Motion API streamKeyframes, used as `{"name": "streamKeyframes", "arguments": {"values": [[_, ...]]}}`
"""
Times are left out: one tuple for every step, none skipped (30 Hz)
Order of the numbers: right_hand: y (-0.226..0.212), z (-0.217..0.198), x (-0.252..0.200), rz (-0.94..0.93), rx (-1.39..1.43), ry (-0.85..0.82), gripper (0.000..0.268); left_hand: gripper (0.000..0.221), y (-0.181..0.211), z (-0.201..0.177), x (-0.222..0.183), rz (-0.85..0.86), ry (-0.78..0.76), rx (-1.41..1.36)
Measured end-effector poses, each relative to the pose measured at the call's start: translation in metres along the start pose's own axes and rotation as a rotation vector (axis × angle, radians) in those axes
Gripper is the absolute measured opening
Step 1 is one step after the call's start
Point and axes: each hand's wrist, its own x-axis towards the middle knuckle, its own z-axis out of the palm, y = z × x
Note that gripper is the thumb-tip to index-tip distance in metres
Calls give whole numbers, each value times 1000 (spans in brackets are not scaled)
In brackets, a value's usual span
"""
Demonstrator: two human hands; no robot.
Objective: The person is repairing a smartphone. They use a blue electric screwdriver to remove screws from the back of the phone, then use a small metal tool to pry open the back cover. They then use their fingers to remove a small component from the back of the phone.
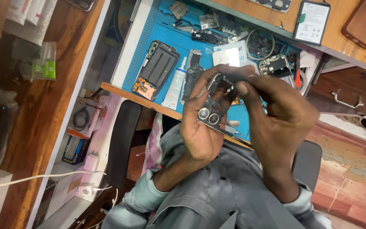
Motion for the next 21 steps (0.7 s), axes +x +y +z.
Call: {"name": "streamKeyframes", "arguments": {"values": [[-2, 6, 0, -65, -10, -9, 18, 50, 1, 1, -1, -7, 14, -7], [-3, 10, 1, -125, -67, -9, 19, 50, 3, 2, -2, -9, 9, 7], [-3, 13, 2, -185, -125, -9, 19, 51, 5, 3, -2, -10, 4, 21], [-4, 13, 2, -218, -163, -13, 20, 50, 6, 4, -2, 1, 3, 32], [-4, 14, 1, -252, -201, -17, 20, 50, 7, 5, -3, 12, 2, 43], [-4, 13, 2, -259, -220, -22, 20, 49, 9, 5, -3, 18, 1, 55], [-4, 12, 1, -267, -239, -28, 21, 49, 11, 6, -3, 24, 0, 67], [-5, 10, 1, -273, -261, -38, 21, 49, 12, 6, -3, 26, -2, 80], [-6, 9, 1, -279, -282, -49, 21, 49, 13, 6, -3, 26, 1, 88], [-8, 8, 0, -283, -305, -60, 21, 49, 15, 7, -3, 26, 5, 97], [-9, 8, 0, -277, -318, -67, 23, 49, 16, 7, -3, 24, 13, 101], [-10, 8, 0, -271, -333, -74, 24, 49, 16, 8, -2, 23, 22, 118], [-11, 8, 0, -266, -346, -81, 25, 50, 17, 9, -2, 22, 32, 135], [-12, 8, 0, -276, -364, -78, 25, 51, 17, 10, -2, 21, 44, 166], [-12, 8, 0, -286, -381, -75, 24, 52, 18, 12, -3, 19, 56, 186], [-12, 9, 0, -300, -396, -71, 24, 52, 18, 13, -3, 20, 66, 206], [-11, 8, 0, -300, -393, -66, 24, 53, 19, 15, -3, 20, 74, 214], [-11, 8, 0, -298, -386, -62, 23, 53, 20, 16, -4, 20, 85, 225], [-10, 8, -1, -296, -380, -59, 23, 53, 22, 17, -5, 20, 71, 245], [-8, 8, -2, -290, -354, -57, 22, 53, 24, 17, -5, 20, 56, 265], [-6, 8, -2, -284, -329, -54, 21, 54, 25, 18, -7, 17, 55, 273]]}}
